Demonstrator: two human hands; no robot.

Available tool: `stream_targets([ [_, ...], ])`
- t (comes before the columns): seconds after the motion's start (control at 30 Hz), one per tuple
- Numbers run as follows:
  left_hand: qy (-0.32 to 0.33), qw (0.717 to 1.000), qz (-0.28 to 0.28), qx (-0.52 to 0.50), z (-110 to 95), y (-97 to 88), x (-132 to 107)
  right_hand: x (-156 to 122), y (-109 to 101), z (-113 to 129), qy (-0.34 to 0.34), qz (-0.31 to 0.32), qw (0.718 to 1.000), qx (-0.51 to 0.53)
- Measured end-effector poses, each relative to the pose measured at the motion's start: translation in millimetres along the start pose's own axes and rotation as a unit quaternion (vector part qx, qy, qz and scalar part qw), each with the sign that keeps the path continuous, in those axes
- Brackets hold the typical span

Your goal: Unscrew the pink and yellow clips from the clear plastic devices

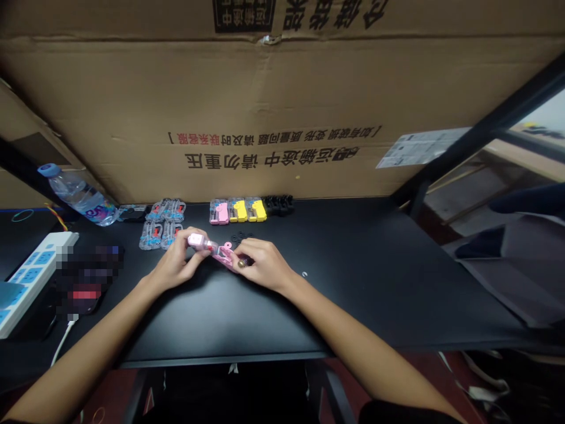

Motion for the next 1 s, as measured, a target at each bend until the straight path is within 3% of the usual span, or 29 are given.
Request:
stream_targets([
  [0.1,-0.045,0.997,-0.056,-0.005,6,-9.8,2,-5,-1,-13,0.021,0.023,0.999,-0.008],
  [0.2,-0.118,0.990,-0.080,0.008,21,-18.7,5,-11,-17,-37,0.072,0.028,0.996,-0.046],
  [0.3,-0.175,0.983,-0.039,0.043,36,-20.3,8,-20,-52,-70,0.157,-0.013,0.979,-0.129],
  [0.37,-0.184,0.980,0.005,0.078,42,-17.4,9,-28,-80,-91,0.224,-0.043,0.953,-0.199],
  [0.5,-0.162,0.970,0.025,0.181,41,-13.5,8,-45,-120,-118,0.326,-0.061,0.897,-0.292],
  [0.63,-0.163,0.952,0.013,0.259,40,-12.9,7,-61,-140,-132,0.408,-0.034,0.852,-0.328],
  [0.8,-0.146,0.952,0.009,0.270,35,-15.3,8,-70,-153,-136,0.478,0.025,0.803,-0.354],
  [0.9,-0.089,0.961,0.030,0.259,24,-14.0,9,-70,-155,-133,0.501,0.053,0.787,-0.356],
  [1.0,-0.019,0.961,0.071,0.265,16,-7.5,7,-67,-151,-129,0.501,0.070,0.788,-0.351],
])
Point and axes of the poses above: each hand's wrist, its own x-axis towards the middle knuckle, its own y-axis out of the palm, z = x × y, the point moved 6 cm from there along x, towards the middle knuckle, and after that the axes turned 11 degrees about -y, right-handed, at the moved point
